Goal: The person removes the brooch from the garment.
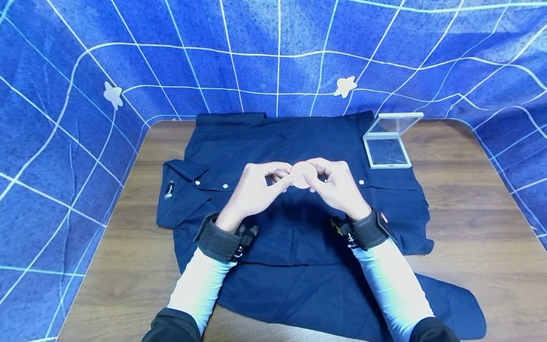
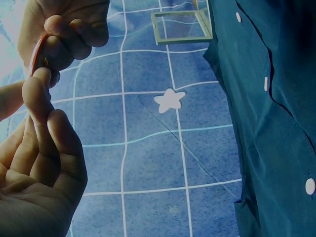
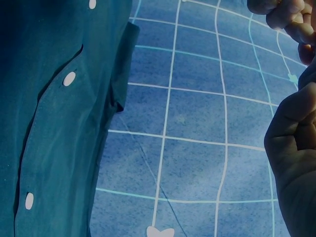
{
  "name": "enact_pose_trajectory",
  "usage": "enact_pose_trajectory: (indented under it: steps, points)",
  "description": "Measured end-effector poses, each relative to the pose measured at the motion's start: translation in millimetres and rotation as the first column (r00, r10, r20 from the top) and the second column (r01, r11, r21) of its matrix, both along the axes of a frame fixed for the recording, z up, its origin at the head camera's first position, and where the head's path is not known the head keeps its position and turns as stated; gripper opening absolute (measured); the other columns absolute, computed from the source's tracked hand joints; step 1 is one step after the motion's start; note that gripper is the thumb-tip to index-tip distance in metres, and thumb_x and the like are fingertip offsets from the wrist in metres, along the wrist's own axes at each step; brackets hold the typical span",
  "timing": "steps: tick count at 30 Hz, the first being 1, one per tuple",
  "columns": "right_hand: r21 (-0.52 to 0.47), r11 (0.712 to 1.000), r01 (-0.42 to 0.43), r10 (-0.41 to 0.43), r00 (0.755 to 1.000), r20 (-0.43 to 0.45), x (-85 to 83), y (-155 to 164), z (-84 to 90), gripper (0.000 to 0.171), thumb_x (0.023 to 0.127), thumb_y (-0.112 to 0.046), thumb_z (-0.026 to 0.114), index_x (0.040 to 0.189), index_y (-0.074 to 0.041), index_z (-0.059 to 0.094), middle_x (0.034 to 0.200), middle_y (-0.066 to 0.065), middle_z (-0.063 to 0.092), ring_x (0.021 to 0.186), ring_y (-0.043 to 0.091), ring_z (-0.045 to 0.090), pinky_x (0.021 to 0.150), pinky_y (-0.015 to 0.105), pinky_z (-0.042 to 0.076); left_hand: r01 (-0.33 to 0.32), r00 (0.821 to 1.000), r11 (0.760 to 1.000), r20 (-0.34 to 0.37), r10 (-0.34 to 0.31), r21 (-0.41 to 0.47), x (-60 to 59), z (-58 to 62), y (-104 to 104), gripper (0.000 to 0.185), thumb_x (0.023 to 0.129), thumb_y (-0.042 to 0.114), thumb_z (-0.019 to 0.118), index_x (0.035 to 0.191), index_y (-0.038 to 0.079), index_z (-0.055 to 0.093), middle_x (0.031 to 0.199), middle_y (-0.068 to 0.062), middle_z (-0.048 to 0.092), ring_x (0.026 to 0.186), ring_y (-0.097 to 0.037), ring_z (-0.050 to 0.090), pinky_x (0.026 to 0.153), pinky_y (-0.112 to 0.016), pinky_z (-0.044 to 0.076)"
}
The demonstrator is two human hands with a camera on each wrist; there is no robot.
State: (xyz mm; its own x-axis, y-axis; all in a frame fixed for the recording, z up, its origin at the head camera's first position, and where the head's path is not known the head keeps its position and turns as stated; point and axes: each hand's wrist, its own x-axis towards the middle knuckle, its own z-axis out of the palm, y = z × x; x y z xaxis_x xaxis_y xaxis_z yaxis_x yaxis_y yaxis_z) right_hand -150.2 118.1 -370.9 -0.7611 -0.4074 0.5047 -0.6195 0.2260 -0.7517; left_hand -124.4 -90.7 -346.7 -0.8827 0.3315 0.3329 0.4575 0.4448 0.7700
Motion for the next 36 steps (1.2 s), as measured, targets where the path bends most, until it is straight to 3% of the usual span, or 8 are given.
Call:
enact_pose_trajectory:
  steps: [6,28,36]
  points:
    - [0.002,1.000,0.014,-0.014,1.000,0.020,-5.5,-4.9,1.8,0.015,0.093,-0.006,0.063,0.105,-0.003,0.073,0.088,0.010,0.074,0.060,0.006,0.060,0.056,0.023,0.051,0.021,1.000,1.000,0.006,-0.021,0.010,-9.5,0.7,-5.2,0.018,0.093,0.014,0.066,0.106,0.003,0.073,0.083,-0.007,0.074,0.070,-0.012,0.067,0.064,-0.025,0.051]
    - [-0.020,1.000,-0.005,0.005,0.999,0.038,-2.4,-5.9,-3.2,0.017,0.096,-0.013,0.063,0.109,-0.008,0.073,0.096,0.007,0.074,0.065,0.009,0.062,0.058,0.023,0.051,0.022,1.000,1.000,0.003,-0.022,0.013,-11.0,-4.7,-9.8,0.019,0.092,0.014,0.067,0.107,0.003,0.073,0.085,-0.008,0.075,0.070,-0.013,0.068,0.062,-0.024,0.050]
    - [0.000,0.997,0.073,-0.073,0.995,0.062,-6.0,-2.2,-4.3,0.018,0.095,-0.005,0.060,0.109,-0.001,0.070,0.082,0.014,0.073,0.060,0.006,0.062,0.057,0.021,0.049,-0.007,1.000,0.999,-0.029,0.008,0.034,-12.4,-4.5,-15.6,0.019,0.091,0.013,0.068,0.106,0.003,0.072,0.084,-0.008,0.075,0.069,-0.014,0.066,0.063,-0.027,0.051]
